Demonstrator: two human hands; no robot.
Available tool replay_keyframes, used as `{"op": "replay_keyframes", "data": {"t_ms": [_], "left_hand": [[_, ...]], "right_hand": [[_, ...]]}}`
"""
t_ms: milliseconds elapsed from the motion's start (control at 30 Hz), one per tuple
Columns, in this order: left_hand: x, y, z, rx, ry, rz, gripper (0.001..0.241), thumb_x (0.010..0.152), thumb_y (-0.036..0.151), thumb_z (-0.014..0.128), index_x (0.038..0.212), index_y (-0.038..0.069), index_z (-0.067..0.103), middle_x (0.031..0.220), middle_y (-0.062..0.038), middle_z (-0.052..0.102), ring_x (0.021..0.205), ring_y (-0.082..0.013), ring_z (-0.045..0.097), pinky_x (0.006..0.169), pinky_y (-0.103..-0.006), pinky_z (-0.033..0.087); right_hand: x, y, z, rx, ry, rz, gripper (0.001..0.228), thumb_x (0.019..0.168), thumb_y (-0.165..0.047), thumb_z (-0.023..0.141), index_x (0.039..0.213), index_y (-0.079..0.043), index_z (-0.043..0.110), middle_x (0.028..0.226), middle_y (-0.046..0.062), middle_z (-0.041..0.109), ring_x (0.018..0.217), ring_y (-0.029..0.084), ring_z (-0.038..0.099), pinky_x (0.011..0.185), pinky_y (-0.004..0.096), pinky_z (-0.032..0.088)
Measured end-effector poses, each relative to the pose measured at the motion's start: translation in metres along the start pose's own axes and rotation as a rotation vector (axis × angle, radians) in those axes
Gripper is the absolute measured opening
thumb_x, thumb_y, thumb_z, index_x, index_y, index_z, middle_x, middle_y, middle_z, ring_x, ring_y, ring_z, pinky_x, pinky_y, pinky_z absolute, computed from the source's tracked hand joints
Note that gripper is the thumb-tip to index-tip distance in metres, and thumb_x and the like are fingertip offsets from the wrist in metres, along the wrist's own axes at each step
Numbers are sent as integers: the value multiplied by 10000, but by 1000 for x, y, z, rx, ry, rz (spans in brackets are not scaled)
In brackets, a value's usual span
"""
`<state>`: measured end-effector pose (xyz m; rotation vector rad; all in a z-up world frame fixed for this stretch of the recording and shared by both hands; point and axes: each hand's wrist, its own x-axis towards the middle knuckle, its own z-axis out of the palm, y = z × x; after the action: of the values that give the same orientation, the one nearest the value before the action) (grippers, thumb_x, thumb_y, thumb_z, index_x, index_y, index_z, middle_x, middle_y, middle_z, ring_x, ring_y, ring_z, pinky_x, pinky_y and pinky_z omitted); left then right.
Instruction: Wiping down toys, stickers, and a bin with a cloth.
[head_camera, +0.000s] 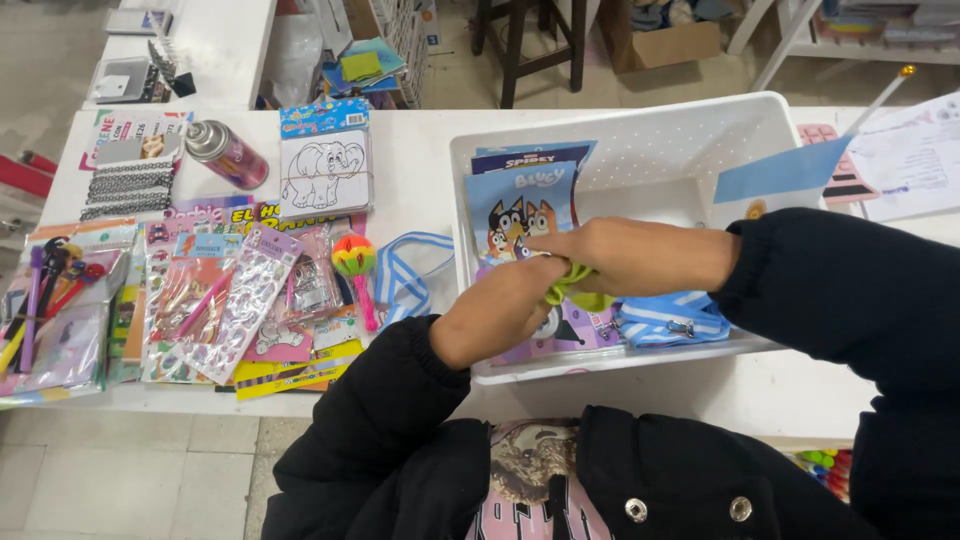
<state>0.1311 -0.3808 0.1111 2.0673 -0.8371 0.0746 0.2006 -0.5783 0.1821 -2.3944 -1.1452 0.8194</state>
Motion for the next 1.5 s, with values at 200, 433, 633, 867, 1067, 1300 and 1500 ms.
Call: {"op": "replay_keyframes", "data": {"t_ms": [200,433,633,867,1067,1300,1500], "left_hand": [[-7,-12,9,177,-115,-84,265,776,-4,628,1040,-1,629,917,-228,684,920,-435,656,797,-525,511],[-2,-6,4,184,-168,-98,503,792,144,733,1237,-33,577,1146,-216,652,1089,-394,626,887,-459,510],[1,-8,0,363,-349,-117,633,793,280,767,1330,13,566,1252,-176,647,1206,-356,592,1051,-502,431],[3,-19,2,426,-265,-102,959,797,366,794,1467,-128,318,1509,-356,377,1389,-504,378,1124,-565,293],[1,-20,2,331,-235,-121,915,821,290,778,1493,-114,307,1446,-353,453,1353,-490,441,1120,-526,354],[11,0,-13,93,-200,-265,563,901,247,726,1348,-7,498,878,-260,699,819,-469,664,688,-546,498],[1,-14,-10,-32,-75,-157,384,975,238,735,1169,-9,513,797,-240,668,802,-441,673,672,-486,510]], "right_hand": [[39,50,6,37,-233,-197,485,704,-73,778,1174,-50,663,968,187,746,905,347,725,798,408,562],[61,128,74,-181,-230,-157,440,729,-210,843,1106,-27,710,1218,222,633,1106,381,626,954,417,510],[72,130,81,-82,-173,-14,531,654,-187,858,1160,-92,731,1352,191,532,1200,369,567,1005,406,491],[58,100,47,-84,-109,-100,435,665,-95,789,1097,-87,744,1004,190,703,973,384,672,831,441,542],[36,72,11,1,-81,-268,387,648,36,664,1019,-39,742,929,187,729,907,391,696,770,442,553],[4,40,-42,112,116,-351,420,659,101,637,1052,-29,707,1000,139,720,971,353,695,824,425,538],[-2,28,-49,152,335,-433,356,676,113,650,1003,-22,687,1117,104,716,1052,291,716,855,379,573]]}}
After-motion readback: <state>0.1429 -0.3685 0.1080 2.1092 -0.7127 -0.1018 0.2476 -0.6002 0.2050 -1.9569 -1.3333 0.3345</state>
